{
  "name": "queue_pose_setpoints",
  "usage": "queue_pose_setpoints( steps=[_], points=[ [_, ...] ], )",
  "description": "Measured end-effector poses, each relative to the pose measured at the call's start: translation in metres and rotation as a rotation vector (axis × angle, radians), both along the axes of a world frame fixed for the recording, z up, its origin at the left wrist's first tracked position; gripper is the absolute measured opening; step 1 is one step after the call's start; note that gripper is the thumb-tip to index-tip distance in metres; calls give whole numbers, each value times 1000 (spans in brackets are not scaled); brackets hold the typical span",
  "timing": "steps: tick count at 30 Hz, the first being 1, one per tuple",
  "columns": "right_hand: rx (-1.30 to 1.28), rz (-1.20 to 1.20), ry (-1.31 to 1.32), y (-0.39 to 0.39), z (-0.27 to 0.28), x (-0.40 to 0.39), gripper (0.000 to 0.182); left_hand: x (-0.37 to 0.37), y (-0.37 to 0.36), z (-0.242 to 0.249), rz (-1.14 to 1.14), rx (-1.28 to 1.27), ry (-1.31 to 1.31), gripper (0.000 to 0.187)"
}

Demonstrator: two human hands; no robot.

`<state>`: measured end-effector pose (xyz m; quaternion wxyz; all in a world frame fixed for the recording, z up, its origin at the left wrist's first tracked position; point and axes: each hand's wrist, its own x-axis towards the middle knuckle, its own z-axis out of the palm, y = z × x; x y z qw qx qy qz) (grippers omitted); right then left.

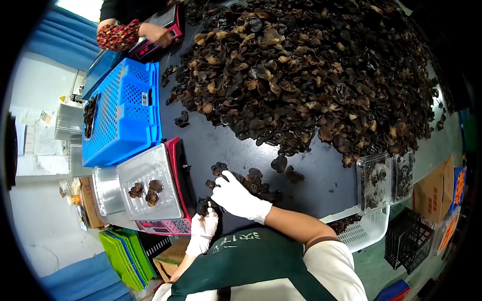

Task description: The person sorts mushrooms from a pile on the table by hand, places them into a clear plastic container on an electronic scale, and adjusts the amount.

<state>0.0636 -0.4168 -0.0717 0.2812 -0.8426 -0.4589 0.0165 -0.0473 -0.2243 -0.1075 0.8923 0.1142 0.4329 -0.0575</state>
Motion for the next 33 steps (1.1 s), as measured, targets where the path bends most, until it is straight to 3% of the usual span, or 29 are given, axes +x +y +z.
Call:
queue_pose_setpoints(
  steps=[2, 3, 4, 6, 8, 9, 13, 15, 16, 18, 20, 22, 26, 28, 31, 33],
  points=[
    [333, -165, 71, -7, 6, 0, 16, -4, 1, -4, -20, 55, 15, 19],
    [240, -193, 350, -17, 27, 6, 15, -4, -1, -4, -40, 111, 27, 20],
    [454, -284, 333, -24, 23, 4, 14, -3, -3, -3, -36, 108, 27, 20],
    [511, -415, 757, -47, 31, 3, 18, 4, -10, 4, -104, 194, -99, 21],
    [413, -480, 1028, -68, 27, 2, 25, 12, -17, 14, -164, 246, -173, 23],
    [541, -514, 1126, -75, 32, -1, 25, 19, -23, 19, -212, 362, -158, 23],
    [552, -519, 1160, -96, 11, -18, 19, 36, -31, 33, -406, 723, -180, 27],
    [569, -607, 799, -99, 17, -21, 19, 48, -32, 40, -484, 1026, -175, 34],
    [453, -631, 700, -106, 15, -21, 23, 51, -25, 29, -534, 1221, -317, 45],
    [295, -658, 708, -116, 16, -19, 26, 66, -15, 29, -714, 1460, -485, 50],
    [242, -630, 689, -116, 10, -20, 31, 79, -21, 29, -732, 1402, -499, 56],
    [256, -610, 694, -112, 9, -23, 35, 95, -29, 30, -997, 1769, -534, 56],
    [357, -576, 834, -111, -10, -22, 41, 104, -41, 46, -1301, 1903, -735, 78],
    [328, -586, 873, -115, -16, -20, 41, 102, -53, 60, -1413, 1987, -737, 100],
    [535, -626, 1216, -118, -20, -19, 42, 89, -65, 53, -1503, 2121, -787, 107],
    [557, -626, 1288, -123, -18, -14, 42, 85, -71, 51, -1555, 2155, -741, 107]
  ],
)
